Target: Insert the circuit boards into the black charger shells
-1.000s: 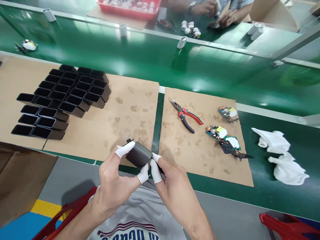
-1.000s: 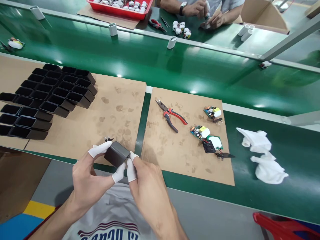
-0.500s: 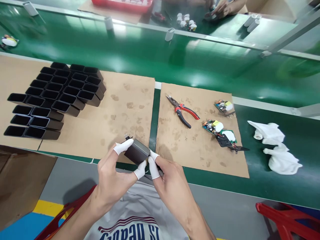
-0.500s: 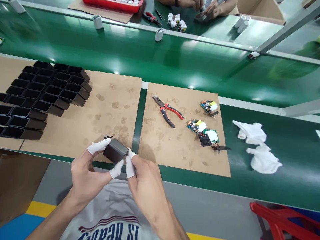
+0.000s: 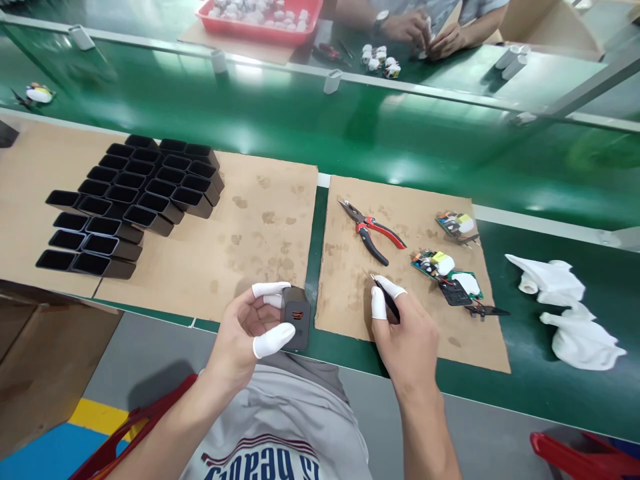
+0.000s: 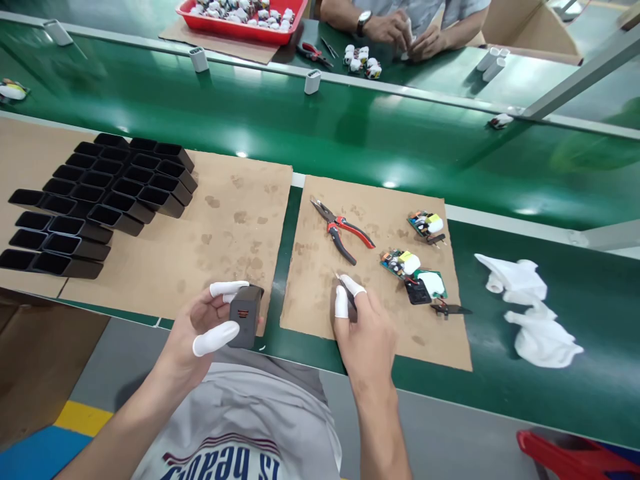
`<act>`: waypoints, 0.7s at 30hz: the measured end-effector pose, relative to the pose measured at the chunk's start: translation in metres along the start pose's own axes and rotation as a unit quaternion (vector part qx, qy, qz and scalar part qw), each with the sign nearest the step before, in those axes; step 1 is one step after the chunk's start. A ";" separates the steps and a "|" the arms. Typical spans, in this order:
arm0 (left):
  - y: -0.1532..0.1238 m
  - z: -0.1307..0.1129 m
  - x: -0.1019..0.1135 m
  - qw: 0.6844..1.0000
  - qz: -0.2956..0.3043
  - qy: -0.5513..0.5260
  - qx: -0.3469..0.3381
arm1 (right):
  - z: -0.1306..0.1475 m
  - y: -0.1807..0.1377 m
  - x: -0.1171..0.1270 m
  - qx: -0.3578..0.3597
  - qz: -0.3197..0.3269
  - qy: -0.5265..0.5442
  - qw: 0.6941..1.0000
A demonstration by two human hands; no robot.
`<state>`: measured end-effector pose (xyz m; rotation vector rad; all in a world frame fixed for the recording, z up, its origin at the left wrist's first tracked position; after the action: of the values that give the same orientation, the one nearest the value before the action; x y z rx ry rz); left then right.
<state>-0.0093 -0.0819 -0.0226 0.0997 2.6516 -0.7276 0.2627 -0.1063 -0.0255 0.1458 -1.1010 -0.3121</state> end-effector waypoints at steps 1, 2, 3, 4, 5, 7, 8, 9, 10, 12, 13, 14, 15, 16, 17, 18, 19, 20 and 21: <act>-0.001 0.000 -0.001 1.000 0.000 -0.003 0.005 | -0.004 0.000 -0.005 0.004 -0.007 -0.015 1.000; -0.001 0.000 -0.001 1.000 0.000 -0.004 0.008 | -0.007 0.000 -0.010 0.008 -0.009 -0.024 1.000; -0.002 0.000 -0.002 1.000 0.002 -0.003 0.011 | -0.010 0.000 -0.013 0.012 -0.007 -0.030 0.999; -0.002 0.000 -0.002 1.000 0.005 -0.002 0.014 | -0.011 0.000 -0.015 0.018 -0.004 -0.030 0.999; -0.002 0.000 -0.002 1.000 0.007 0.000 0.016 | -0.012 0.001 -0.015 0.026 -0.007 -0.031 0.999; -0.002 0.000 -0.002 1.000 0.008 0.005 0.016 | -0.008 0.001 -0.011 0.041 -0.035 -0.042 0.998; -0.001 0.000 -0.002 1.000 0.006 0.008 0.013 | -0.003 0.000 -0.007 0.049 -0.059 -0.042 0.996; -0.001 0.001 -0.002 1.000 0.004 0.013 0.008 | 0.004 -0.002 -0.002 0.056 -0.083 -0.030 0.994; 0.000 0.001 -0.002 1.000 0.002 0.022 -0.002 | 0.014 -0.006 0.003 0.065 -0.101 -0.003 0.993; 0.000 0.001 -0.003 0.998 -0.011 0.058 -0.036 | 0.041 -0.014 0.008 0.087 -0.085 0.107 0.987; 0.000 0.000 -0.003 0.994 -0.027 0.087 -0.060 | 0.056 -0.018 0.008 0.098 -0.051 0.171 0.979; -0.001 -0.001 -0.002 0.988 -0.052 0.118 -0.090 | 0.071 -0.022 0.006 0.114 -0.013 0.221 0.968; -0.003 -0.003 -0.001 0.978 -0.082 0.149 -0.123 | 0.085 -0.026 0.001 0.120 0.014 0.257 0.959; -0.005 -0.004 0.001 0.964 -0.115 0.179 -0.159 | 0.096 -0.028 -0.005 0.130 0.039 0.283 0.949; -0.007 -0.006 0.003 0.948 -0.144 0.206 -0.194 | 0.104 -0.028 -0.013 0.135 0.057 0.300 0.942; -0.009 -0.008 0.006 0.932 -0.165 0.232 -0.226 | 0.109 -0.027 -0.022 0.135 0.070 0.315 0.937; -0.010 -0.009 0.008 0.916 -0.176 0.255 -0.256 | 0.112 -0.024 -0.031 0.134 0.084 0.328 0.931; -0.011 -0.010 0.011 0.901 -0.178 0.277 -0.281 | 0.113 -0.022 -0.041 0.130 0.093 0.338 0.927; -0.012 -0.010 0.014 0.890 -0.173 0.294 -0.303 | 0.112 -0.019 -0.049 0.127 0.097 0.341 0.926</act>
<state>-0.0271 -0.0879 -0.0146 -0.3949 3.3963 0.1114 0.1388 -0.1046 -0.0220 0.3449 -0.4490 0.0695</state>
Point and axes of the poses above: each hand's wrist, its own y-axis towards the middle knuckle, its own x-axis out of the back of the hand, z = x × y, the point moved 3 cm from there along y, towards the middle knuckle, and after that the axes turned 5 degrees about x, right-handed, at the moved point
